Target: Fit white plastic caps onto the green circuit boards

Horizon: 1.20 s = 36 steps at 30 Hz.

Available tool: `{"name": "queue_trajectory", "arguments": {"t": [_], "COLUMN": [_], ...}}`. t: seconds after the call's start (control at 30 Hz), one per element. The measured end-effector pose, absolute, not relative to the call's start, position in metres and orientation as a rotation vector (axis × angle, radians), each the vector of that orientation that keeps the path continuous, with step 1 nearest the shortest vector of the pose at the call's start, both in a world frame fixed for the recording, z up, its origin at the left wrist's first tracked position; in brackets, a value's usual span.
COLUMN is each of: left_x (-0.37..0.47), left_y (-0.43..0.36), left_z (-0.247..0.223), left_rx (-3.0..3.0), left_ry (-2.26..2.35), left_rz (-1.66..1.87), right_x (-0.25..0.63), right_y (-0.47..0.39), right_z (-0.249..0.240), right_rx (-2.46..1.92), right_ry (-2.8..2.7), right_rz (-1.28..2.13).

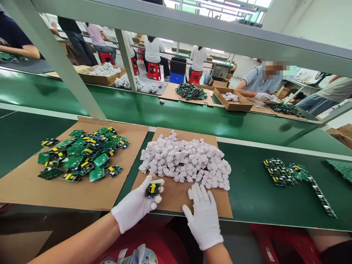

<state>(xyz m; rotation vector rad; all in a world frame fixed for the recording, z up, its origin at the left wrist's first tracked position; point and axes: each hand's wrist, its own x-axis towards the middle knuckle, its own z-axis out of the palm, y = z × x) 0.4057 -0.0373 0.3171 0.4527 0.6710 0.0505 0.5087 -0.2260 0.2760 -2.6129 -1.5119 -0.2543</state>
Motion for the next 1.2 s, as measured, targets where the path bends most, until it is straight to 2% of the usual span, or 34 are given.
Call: {"name": "queue_trajectory", "arguments": {"t": [0.17, 0.37, 0.6, 0.7, 0.87, 1.2], "left_x": [0.409, 0.409, 0.406, 0.408, 0.411, 0.411], "left_y": [-0.036, -0.041, -0.046, -0.048, -0.047, -0.049], "left_z": [0.319, 0.315, 0.308, 0.308, 0.309, 0.303], "left_rx": [0.406, 0.334, 0.431, 0.451, 0.438, 0.652], "left_ry": [0.703, 0.538, 0.458, 0.477, 0.426, 0.574], "left_rz": [-0.04, -0.075, 0.064, 0.137, 0.251, 0.166], "right_x": [0.5, 0.528, 0.511, 0.494, 0.48, 0.502], "right_y": [-0.222, -0.22, -0.202, -0.187, -0.167, -0.162], "right_z": [0.278, 0.275, 0.306, 0.317, 0.311, 0.303], "right_rx": [-2.433, -2.536, -1.892, -1.692, -1.622, -1.764], "right_ry": [-1.781, -1.264, -0.504, -0.457, -0.467, -0.434], "right_rz": [-0.188, -0.349, 0.36, 0.523, 0.613, 0.564]}}
